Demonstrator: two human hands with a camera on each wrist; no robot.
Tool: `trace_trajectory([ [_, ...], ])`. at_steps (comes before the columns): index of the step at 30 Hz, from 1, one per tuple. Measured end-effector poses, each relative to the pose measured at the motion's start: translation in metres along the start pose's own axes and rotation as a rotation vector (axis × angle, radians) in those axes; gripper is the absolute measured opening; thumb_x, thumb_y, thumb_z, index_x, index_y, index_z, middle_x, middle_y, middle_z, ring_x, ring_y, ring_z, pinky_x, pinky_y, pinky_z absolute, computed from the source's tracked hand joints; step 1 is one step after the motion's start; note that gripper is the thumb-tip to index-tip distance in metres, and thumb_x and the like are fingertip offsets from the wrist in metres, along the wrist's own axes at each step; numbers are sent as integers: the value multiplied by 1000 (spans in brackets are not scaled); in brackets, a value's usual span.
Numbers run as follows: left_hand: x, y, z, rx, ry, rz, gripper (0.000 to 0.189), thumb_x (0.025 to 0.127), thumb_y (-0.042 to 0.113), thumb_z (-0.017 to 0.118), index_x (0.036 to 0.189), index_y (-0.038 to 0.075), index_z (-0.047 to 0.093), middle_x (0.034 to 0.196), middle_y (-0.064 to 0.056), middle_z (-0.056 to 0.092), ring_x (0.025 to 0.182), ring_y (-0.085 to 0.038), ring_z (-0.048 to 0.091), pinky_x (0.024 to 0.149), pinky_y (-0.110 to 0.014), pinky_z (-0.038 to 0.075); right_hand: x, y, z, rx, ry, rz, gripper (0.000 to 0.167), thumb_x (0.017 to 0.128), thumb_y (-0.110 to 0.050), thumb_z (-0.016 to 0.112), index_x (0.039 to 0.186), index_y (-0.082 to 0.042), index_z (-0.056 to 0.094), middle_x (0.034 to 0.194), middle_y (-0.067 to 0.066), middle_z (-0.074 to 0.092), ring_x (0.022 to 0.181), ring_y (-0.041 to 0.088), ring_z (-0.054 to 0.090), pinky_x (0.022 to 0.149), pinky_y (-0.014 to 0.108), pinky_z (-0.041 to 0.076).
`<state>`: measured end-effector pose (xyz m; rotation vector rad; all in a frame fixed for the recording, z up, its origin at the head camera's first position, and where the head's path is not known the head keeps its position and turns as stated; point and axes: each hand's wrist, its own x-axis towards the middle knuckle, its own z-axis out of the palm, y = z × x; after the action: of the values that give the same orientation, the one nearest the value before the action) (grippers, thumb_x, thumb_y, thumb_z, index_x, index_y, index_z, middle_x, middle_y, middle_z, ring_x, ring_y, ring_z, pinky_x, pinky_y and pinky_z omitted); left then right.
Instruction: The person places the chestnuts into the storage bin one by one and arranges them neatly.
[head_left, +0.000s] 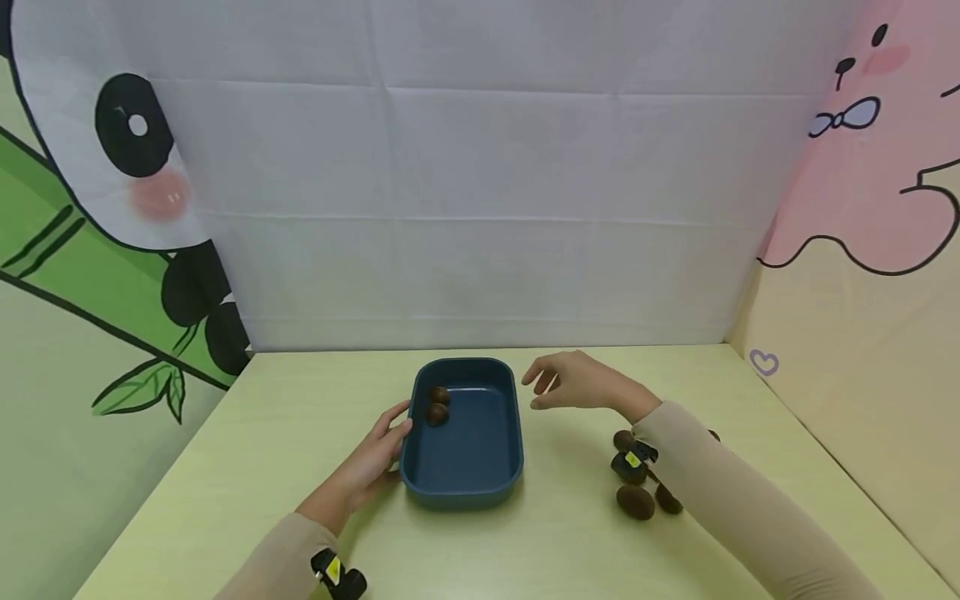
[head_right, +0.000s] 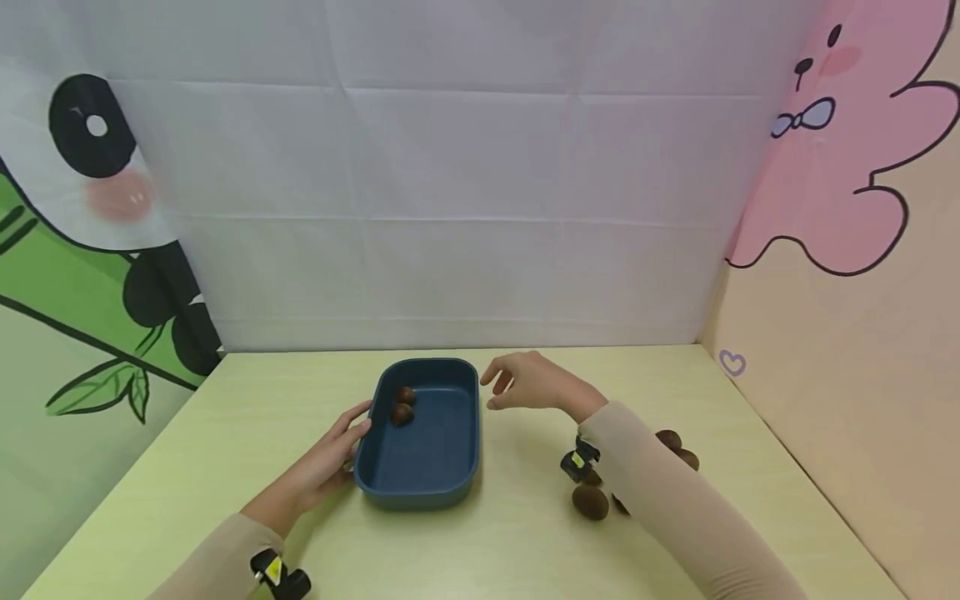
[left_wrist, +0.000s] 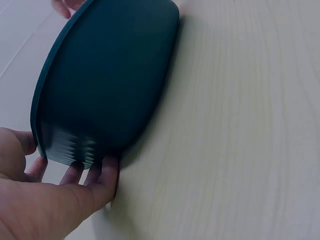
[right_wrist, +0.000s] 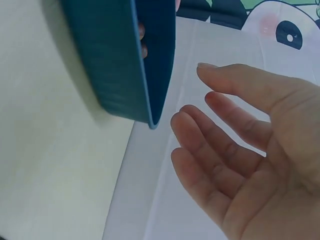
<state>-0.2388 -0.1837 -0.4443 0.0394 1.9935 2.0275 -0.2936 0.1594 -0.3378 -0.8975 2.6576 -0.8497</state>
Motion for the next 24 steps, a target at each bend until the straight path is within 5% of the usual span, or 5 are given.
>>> trace_trajectory([
  [24, 0, -1, 2, 1, 16, 5, 56, 109, 32, 43, 159, 23, 19, 155, -23, 34, 137, -41, 42, 104, -68, 32, -111, 54, 18, 77, -85, 24, 23, 90, -17, 76, 109, -7, 69, 87, -7, 65, 80, 9, 63, 71, 27, 52],
])
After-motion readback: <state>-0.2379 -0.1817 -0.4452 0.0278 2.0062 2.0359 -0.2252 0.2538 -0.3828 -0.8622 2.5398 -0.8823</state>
